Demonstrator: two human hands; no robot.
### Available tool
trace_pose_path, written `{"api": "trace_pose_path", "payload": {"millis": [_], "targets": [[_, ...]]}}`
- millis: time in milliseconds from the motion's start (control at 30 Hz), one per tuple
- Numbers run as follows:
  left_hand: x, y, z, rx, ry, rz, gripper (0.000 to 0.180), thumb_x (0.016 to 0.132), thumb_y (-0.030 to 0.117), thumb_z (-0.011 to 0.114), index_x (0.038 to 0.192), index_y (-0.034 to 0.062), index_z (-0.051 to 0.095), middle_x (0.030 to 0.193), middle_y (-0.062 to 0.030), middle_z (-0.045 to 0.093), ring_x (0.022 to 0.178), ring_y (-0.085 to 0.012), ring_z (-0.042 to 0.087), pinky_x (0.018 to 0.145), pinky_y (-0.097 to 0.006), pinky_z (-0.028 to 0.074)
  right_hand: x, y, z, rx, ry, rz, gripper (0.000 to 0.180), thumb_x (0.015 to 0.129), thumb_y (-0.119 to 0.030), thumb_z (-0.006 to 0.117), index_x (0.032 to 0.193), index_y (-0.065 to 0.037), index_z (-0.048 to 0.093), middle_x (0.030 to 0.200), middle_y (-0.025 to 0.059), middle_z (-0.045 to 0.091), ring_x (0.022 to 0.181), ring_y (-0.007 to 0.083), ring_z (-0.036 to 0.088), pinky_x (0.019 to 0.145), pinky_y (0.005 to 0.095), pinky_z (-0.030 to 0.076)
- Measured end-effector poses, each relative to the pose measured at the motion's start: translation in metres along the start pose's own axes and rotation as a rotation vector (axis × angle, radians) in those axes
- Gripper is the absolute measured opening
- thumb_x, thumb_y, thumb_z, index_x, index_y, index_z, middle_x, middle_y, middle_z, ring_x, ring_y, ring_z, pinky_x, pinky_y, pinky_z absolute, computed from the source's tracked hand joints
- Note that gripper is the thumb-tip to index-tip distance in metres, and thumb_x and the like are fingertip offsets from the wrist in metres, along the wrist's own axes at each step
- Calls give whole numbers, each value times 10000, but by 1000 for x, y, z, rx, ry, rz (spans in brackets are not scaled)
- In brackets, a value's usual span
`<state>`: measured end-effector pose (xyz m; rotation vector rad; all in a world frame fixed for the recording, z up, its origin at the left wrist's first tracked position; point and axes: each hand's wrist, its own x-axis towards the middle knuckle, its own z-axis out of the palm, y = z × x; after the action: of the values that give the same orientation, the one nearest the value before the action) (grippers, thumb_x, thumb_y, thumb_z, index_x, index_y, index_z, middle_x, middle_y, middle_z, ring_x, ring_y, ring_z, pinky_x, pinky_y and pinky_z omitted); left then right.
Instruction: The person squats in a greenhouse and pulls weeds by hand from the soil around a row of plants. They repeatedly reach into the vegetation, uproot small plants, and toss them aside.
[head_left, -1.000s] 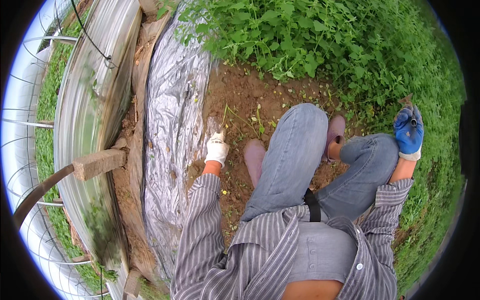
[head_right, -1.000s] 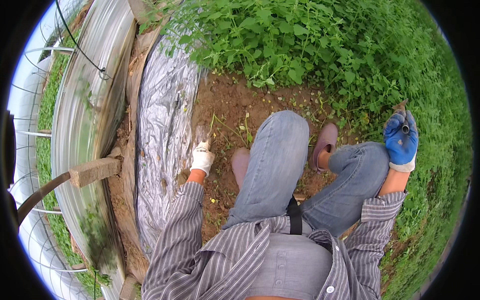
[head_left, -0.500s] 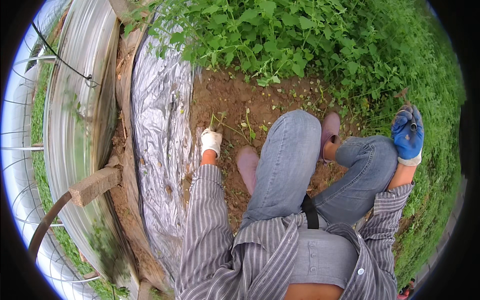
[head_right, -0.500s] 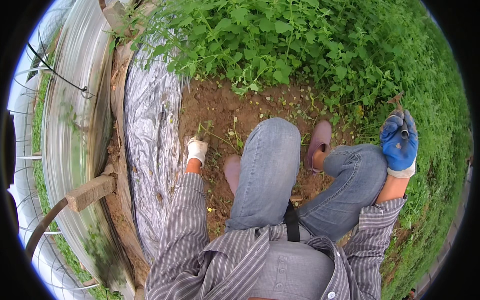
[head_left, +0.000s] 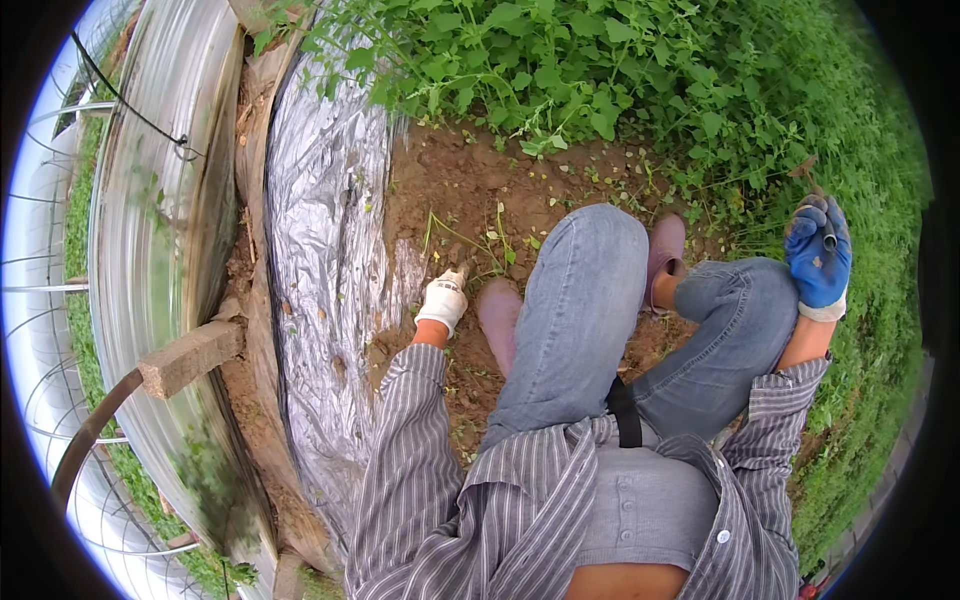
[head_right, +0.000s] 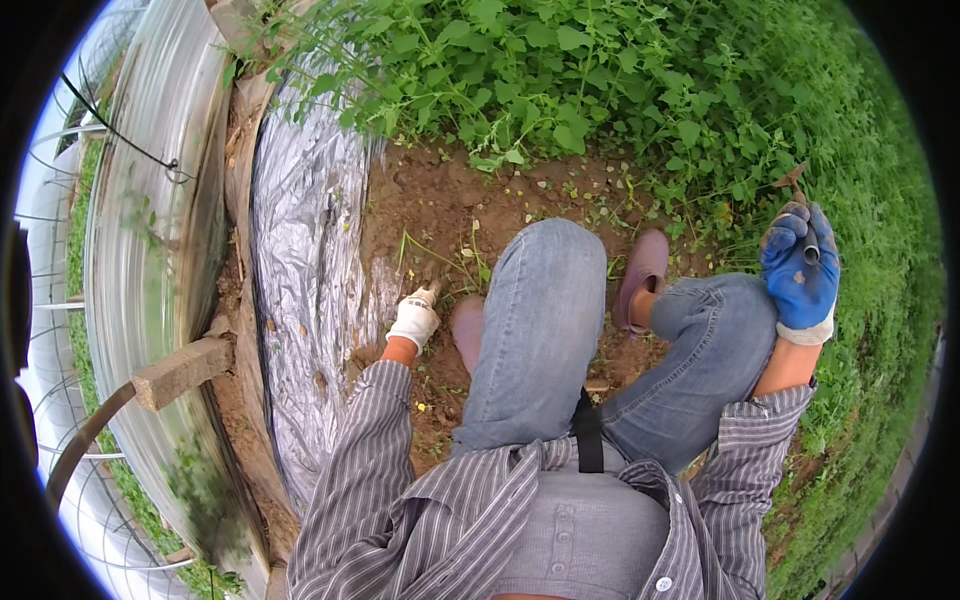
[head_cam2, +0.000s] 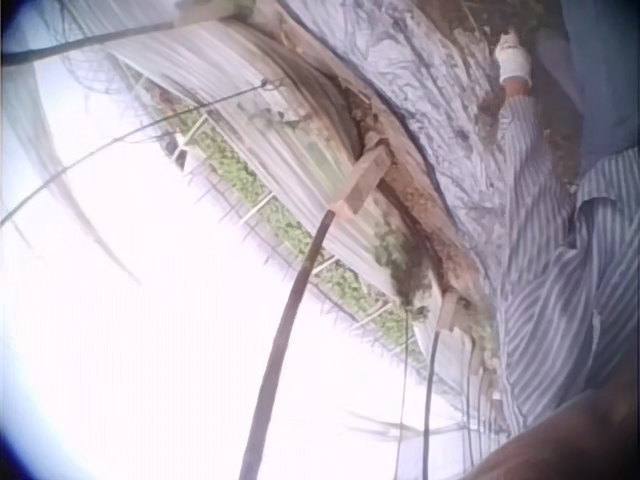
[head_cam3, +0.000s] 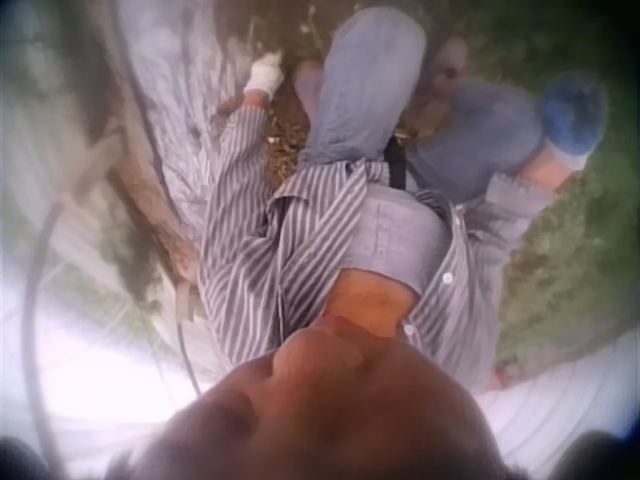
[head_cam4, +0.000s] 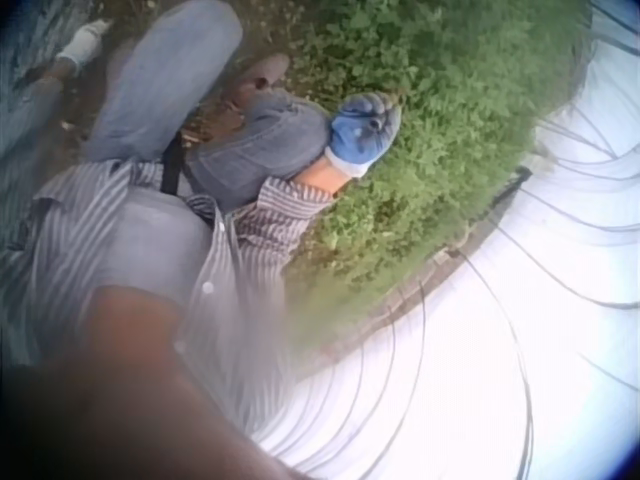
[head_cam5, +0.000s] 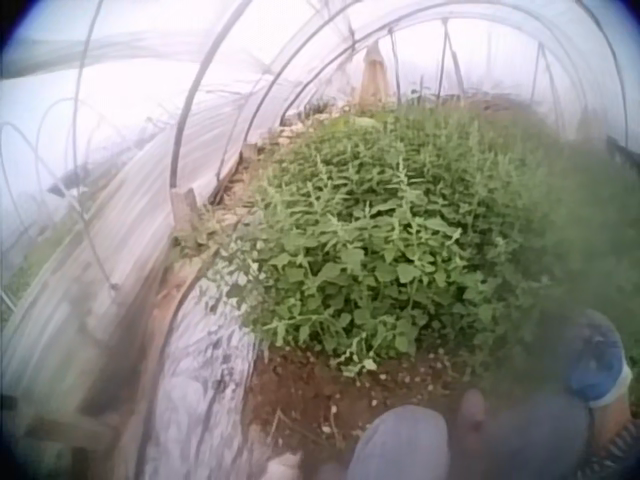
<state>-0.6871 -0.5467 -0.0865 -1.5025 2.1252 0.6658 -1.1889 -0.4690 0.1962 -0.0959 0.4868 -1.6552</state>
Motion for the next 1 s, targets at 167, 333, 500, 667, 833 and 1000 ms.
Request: {"api": "trace_pose_path", "payload": {"millis": [167,333,500,667,833,1000], "targets": [[11,9,10,9,70,-8,515,740,60,524,1250,87,453,1121,-187,552,1011,-318,561,852,-376,457,-2,-2,-5,22,22,3,153,926,-148,440,962,-2,469,835,37,491,756,148,494,694,306,471],[19,-6,23,-109,97,-22,481,689,68,588,1166,83,525,1036,-176,585,980,-313,571,804,-374,472,-2,4,-1,-9,27,8,140,925,-152,445,929,-13,460,825,31,483,748,137,486,691,290,464],[-6,-25,19,-379,469,-136,422,643,57,610,1062,44,559,920,-191,605,859,-340,585,756,-365,476,-4,6,0,-14,31,1,145,929,-161,437,925,-18,461,822,29,483,743,132,484,673,283,457],[16,-32,-3,-338,533,-149,498,651,54,606,1143,38,536,967,-191,600,907,-336,578,785,-358,473,-4,4,-2,-40,12,-18,156,939,-164,422,972,-17,465,823,20,464,720,120,466,663,271,421],[43,-37,-11,-328,418,-185,498,681,44,590,1174,37,526,980,-193,619,864,-321,609,763,-327,487,-5,10,2,-45,47,-49,176,942,-156,412,1017,-5,462,833,21,463,719,118,462,664,272,416],[21,-34,-14,-974,461,-294,326,704,-11,617,1027,19,588,856,-94,646,764,-173,592,685,-261,475,-10,8,-1,-56,55,-80,178,944,-152,402,1024,-3,459,837,20,457,715,117,455,653,272,408]]}}
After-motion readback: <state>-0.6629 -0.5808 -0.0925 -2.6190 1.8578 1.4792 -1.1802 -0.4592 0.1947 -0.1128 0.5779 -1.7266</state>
